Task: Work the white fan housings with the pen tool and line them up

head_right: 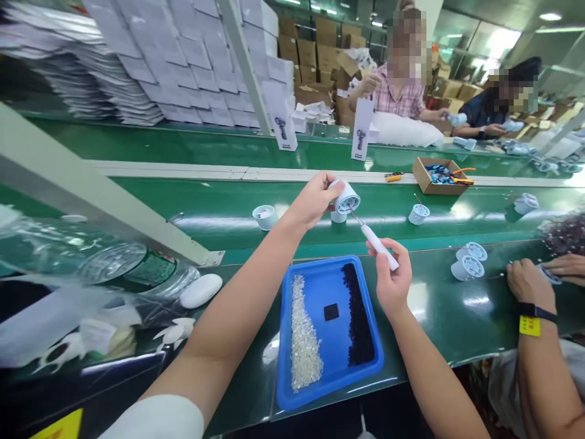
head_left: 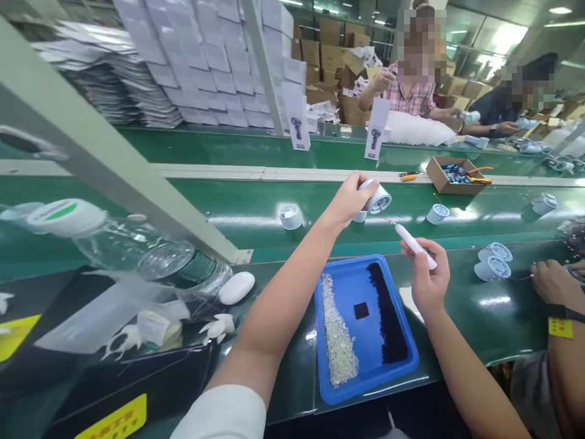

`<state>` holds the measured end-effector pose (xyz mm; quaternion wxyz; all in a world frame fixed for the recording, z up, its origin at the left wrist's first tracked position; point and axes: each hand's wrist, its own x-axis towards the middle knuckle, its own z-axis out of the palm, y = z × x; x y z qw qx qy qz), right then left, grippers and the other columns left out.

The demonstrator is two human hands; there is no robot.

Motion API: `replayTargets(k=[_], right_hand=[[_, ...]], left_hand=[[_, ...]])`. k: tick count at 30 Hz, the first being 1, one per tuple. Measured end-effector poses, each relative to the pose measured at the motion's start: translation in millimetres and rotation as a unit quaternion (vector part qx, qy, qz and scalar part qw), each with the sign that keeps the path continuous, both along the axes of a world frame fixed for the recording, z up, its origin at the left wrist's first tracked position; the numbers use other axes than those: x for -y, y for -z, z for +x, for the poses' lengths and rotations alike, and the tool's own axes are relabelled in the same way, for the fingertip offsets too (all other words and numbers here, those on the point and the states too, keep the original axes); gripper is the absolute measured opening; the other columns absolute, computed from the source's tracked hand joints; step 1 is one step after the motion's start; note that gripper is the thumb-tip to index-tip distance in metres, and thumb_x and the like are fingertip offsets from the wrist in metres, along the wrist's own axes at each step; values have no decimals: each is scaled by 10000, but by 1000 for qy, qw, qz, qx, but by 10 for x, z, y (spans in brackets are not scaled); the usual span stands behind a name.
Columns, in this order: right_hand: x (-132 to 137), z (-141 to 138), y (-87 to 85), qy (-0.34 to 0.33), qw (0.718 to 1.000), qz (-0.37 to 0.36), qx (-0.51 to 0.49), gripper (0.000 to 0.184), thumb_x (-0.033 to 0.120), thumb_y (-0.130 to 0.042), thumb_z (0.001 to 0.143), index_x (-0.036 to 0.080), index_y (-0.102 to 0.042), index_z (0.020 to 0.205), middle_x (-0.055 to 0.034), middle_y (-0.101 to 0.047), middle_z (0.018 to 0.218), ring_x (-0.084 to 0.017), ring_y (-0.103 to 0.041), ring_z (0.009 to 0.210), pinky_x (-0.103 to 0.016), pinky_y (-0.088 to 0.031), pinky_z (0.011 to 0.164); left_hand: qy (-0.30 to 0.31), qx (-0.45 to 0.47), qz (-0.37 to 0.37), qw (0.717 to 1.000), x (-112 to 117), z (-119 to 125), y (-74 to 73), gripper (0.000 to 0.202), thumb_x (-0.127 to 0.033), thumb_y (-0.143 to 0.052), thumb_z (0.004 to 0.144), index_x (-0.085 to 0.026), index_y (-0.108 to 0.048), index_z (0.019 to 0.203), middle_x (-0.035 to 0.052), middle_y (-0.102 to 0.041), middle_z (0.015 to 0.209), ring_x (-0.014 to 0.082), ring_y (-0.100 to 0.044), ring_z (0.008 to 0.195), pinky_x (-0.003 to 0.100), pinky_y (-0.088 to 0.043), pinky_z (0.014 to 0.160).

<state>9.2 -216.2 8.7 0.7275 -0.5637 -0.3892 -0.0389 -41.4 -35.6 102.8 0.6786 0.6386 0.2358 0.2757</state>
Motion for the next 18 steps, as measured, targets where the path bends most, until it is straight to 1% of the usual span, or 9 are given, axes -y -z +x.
replayTargets(k=[3,6,10,15,18], right_hand=[[-13,9,-14,7,999,-34,-37,286,474,-563,934,226,-587,1074,-87,-712,1008,-227,-729,914,-421,-600,838],[-30,0,-7,1,998,-43,-54,334,514,-562,922,220,-585,1078,-99,-729,1014,-244,-735,937,-442,-605,857],[-41,-4,23,-10,997,-40,-63,330,505,-584,913,222,-596,1081,-97,-740,1014,-246,-737,948,-445,-607,867],[-42,-5,36,-11,997,-48,-64,330,508,-569,920,225,-597,1087,-94,-744,1021,-250,-734,963,-458,-603,885],[-41,-10,27,-5,997,-52,-61,336,516,-563,921,223,-596,1080,-93,-747,1004,-248,-739,933,-450,-609,860]], left_hand=[[0,-20,27,999,73,12,19,230,-170,-540,919,-195,-402,736,-45,-455,714,59,-437,561,189,-367,515],[8,-24,33,999,127,16,28,231,-172,-550,913,-196,-405,735,-48,-453,707,59,-430,556,191,-364,507],[25,-29,42,998,160,31,49,234,-174,-560,905,-197,-404,733,-48,-460,694,64,-431,553,196,-360,496],[35,-35,50,998,174,52,94,208,-212,-594,887,-193,-432,759,-39,-502,720,68,-469,576,196,-382,525],[37,-36,42,998,195,53,97,189,-237,-614,876,-190,-462,774,-33,-519,733,74,-483,591,200,-396,534]])
